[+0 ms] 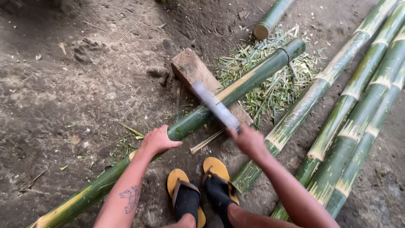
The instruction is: The person uses a machete to repeatedly strike and cut a green bamboo pole resting on a brick. The person rotates the pole and continues chopping to sever it into shorter sections.
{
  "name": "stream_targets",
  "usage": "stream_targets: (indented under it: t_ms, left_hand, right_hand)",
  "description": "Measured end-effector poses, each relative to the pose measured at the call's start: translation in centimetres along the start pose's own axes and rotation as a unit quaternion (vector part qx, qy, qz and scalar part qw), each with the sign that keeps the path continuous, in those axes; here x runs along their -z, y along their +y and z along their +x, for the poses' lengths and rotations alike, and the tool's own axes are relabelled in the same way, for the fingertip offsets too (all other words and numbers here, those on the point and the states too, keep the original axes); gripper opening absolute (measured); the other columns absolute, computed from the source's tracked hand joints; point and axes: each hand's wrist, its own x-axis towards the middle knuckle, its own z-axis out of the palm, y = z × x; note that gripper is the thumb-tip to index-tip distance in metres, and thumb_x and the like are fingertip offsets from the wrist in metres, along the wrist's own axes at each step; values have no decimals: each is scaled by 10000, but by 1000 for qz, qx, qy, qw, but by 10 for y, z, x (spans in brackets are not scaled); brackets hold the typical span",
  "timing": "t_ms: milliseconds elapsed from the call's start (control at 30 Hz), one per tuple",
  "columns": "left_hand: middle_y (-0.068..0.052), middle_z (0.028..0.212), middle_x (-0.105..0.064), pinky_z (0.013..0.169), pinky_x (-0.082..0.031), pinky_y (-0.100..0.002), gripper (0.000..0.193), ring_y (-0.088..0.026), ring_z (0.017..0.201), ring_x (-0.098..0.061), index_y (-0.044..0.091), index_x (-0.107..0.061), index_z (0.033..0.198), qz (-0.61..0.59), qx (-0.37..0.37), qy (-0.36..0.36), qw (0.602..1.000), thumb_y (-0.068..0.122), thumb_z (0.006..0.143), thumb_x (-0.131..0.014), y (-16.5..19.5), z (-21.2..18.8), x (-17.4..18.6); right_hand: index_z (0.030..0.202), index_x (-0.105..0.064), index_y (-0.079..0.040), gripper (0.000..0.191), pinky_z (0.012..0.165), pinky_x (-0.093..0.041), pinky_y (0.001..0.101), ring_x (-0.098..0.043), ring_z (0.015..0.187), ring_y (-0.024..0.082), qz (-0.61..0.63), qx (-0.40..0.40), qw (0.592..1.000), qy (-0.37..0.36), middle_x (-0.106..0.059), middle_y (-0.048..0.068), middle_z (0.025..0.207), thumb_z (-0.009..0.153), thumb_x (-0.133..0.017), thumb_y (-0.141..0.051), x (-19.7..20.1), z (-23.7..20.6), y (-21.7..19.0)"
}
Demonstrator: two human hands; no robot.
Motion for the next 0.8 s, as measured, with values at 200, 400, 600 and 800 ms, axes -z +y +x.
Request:
stream_targets:
  t_ms: [200,400,600,800]
  left_hand:
    - [-155,1051,-748,899,-574,-427,841,-307,970,-733,112,-649,1193,-25,-9,13,1000,648,562,-796,4,2,6]
    - [-143,1037,-741,854,-589,-425,817,-300,959,-727,118,-644,1194,-37,-7,-8,999,624,570,-787,0,0,4]
    - [-103,970,-736,804,-609,-410,772,-252,895,-737,106,-618,1160,-7,-1,-33,999,628,607,-749,4,1,4]
    - [-123,974,-727,836,-595,-423,749,-278,898,-735,109,-601,1160,0,6,-4,1000,614,625,-742,4,-3,-2]
  right_hand:
    - [1066,-649,-76,575,449,-549,347,-617,528,174,-22,-14,999,-36,-665,59,688,1019,-402,-592,-5,5,5]
    - [951,-747,-120,617,485,-371,305,-471,523,139,-115,145,978,100,-598,33,671,990,-456,-662,-21,19,28]
    - [1111,-708,-60,641,474,-518,331,-591,559,166,-19,-59,998,19,-675,58,731,1051,-389,-612,45,56,67]
    - [1153,-646,-108,601,576,-615,356,-670,626,185,-168,43,979,-109,-725,74,820,1000,-416,-642,7,10,25]
